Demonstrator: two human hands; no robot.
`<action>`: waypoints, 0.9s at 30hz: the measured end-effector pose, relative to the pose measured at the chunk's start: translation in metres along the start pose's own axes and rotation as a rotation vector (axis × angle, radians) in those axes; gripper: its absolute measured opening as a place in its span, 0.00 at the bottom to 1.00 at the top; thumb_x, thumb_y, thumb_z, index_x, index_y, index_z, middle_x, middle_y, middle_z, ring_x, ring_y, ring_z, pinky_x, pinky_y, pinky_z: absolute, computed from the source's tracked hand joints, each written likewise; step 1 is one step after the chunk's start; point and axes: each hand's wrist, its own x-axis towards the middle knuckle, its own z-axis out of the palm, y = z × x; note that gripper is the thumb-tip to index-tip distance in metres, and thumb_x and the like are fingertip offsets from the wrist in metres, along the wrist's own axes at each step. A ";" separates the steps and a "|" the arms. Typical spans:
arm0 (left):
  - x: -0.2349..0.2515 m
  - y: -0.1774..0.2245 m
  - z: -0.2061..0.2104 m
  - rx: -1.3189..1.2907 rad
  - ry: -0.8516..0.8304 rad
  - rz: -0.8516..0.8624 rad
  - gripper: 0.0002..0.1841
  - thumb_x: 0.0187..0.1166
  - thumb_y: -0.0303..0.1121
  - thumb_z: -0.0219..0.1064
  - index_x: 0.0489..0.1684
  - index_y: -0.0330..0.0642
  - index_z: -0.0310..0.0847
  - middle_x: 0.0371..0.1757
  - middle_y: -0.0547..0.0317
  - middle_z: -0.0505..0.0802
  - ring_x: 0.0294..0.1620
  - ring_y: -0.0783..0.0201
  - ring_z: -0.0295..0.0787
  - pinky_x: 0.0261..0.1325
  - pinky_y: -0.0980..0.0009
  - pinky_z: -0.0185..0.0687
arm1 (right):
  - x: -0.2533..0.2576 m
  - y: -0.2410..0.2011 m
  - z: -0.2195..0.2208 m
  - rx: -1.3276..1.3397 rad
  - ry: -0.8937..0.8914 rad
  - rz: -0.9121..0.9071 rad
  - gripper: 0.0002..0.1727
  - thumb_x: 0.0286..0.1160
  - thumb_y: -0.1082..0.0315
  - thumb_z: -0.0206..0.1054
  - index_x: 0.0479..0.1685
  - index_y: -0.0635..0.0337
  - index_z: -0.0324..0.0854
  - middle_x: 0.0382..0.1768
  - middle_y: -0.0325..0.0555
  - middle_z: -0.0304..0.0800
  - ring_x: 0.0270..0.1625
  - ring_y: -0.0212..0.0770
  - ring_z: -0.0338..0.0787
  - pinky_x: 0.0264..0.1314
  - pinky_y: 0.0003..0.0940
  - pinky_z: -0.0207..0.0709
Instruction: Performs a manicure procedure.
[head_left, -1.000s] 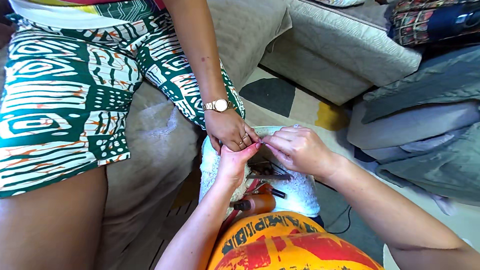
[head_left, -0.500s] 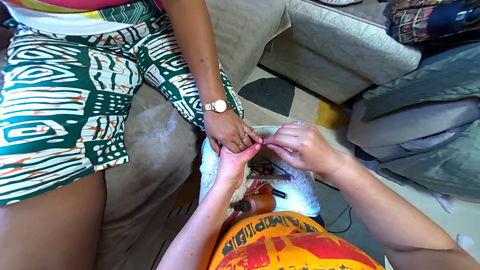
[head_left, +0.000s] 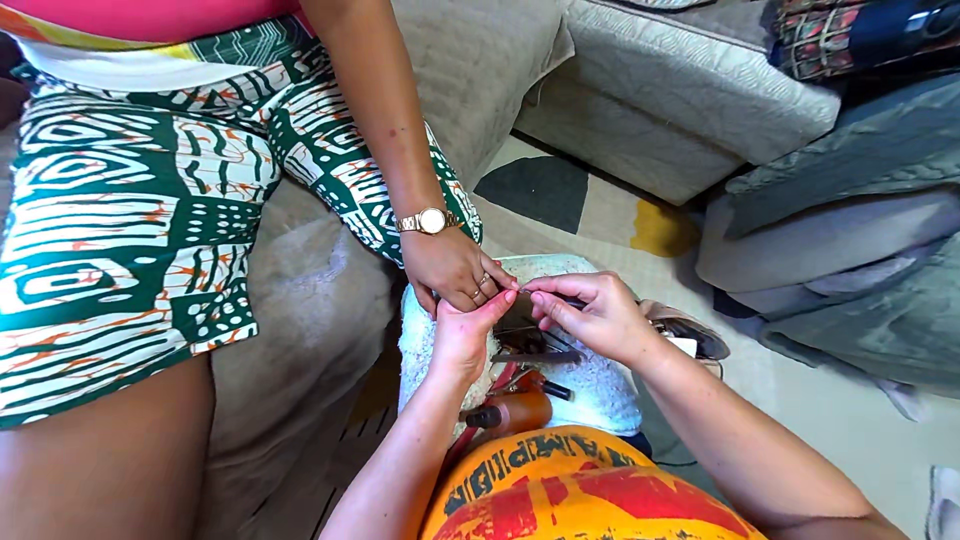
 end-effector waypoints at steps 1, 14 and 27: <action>0.000 0.000 0.000 0.005 0.007 0.004 0.19 0.63 0.15 0.77 0.55 0.33 0.86 0.46 0.49 0.95 0.44 0.64 0.92 0.48 0.70 0.89 | 0.000 -0.001 0.000 0.007 0.002 0.013 0.12 0.84 0.67 0.65 0.52 0.61 0.92 0.31 0.36 0.96 0.31 0.27 0.94 0.36 0.22 0.90; 0.001 -0.002 0.003 0.022 0.044 0.026 0.14 0.62 0.15 0.78 0.44 0.33 0.90 0.39 0.49 0.95 0.37 0.65 0.90 0.42 0.72 0.86 | 0.002 -0.002 0.000 -0.045 -0.001 0.045 0.12 0.82 0.67 0.65 0.51 0.60 0.93 0.32 0.35 0.95 0.31 0.24 0.92 0.38 0.20 0.89; 0.001 -0.003 0.005 0.017 0.058 0.045 0.12 0.62 0.13 0.76 0.40 0.34 0.89 0.37 0.49 0.94 0.36 0.65 0.90 0.42 0.71 0.87 | 0.005 -0.003 -0.001 -0.087 -0.025 0.054 0.12 0.82 0.66 0.64 0.50 0.59 0.93 0.29 0.34 0.94 0.30 0.22 0.91 0.38 0.19 0.87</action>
